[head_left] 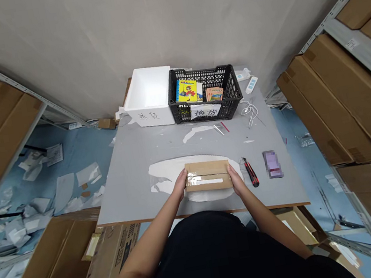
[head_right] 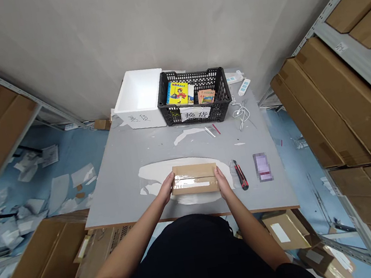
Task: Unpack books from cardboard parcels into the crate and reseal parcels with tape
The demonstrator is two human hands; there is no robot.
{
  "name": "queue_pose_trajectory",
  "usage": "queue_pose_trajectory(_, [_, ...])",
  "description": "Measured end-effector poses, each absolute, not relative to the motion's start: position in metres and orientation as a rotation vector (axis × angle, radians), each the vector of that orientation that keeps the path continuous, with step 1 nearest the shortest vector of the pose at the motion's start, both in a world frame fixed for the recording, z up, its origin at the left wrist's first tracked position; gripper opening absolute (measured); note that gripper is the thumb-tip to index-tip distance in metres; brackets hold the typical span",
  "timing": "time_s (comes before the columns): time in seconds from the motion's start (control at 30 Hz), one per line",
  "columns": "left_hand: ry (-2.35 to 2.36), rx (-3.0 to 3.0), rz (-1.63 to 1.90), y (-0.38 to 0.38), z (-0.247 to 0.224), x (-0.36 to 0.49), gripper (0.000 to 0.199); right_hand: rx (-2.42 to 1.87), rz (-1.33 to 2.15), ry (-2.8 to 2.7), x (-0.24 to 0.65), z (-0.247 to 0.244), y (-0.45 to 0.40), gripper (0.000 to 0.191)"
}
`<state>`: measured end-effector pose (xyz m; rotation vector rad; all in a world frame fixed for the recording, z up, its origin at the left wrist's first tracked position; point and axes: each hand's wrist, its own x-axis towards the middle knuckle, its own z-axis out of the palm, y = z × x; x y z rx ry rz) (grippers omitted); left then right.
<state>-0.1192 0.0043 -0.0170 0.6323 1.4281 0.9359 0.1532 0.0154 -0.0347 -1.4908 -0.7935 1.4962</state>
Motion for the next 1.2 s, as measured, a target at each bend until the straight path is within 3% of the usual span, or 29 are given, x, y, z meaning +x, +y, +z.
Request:
queue_pose_trajectory(0.27, [1.415,0.619,1.081,0.023,-0.005,-0.133,0.054,-1.408,1.503,-0.734,0.163,-0.021,0.028,0.057])
queue_pose_trajectory(0.53, [1.453,0.527,0.866,-0.001,-0.027,-0.134,0.063,-1.597,1.477,-0.806,0.156,-0.047,0.009,0.068])
queue_pose_trajectory(0.83, [1.375,0.654,1.022,0.027,-0.019,-0.136,0.056,-1.441,1.446,-0.804,0.155,-0.028,0.040,0.054])
queue_pose_trajectory(0.97, [1.427,0.610,0.998,0.010,-0.026,-0.146,0.054,-1.553,1.431,-0.861,0.156,-0.034,0.021,0.059])
queue_pose_trajectory(1.07, [1.474,0.555,0.934,-0.007,-0.032,-0.147,0.059,-1.723,1.241,-1.125,0.153,-0.034,0.009,0.065])
queue_pose_trajectory(1.2, [1.422,0.556,0.947,-0.015,-0.039,-0.146,0.063,-1.650,0.727,-1.778,0.144,-0.019,0.001,0.045])
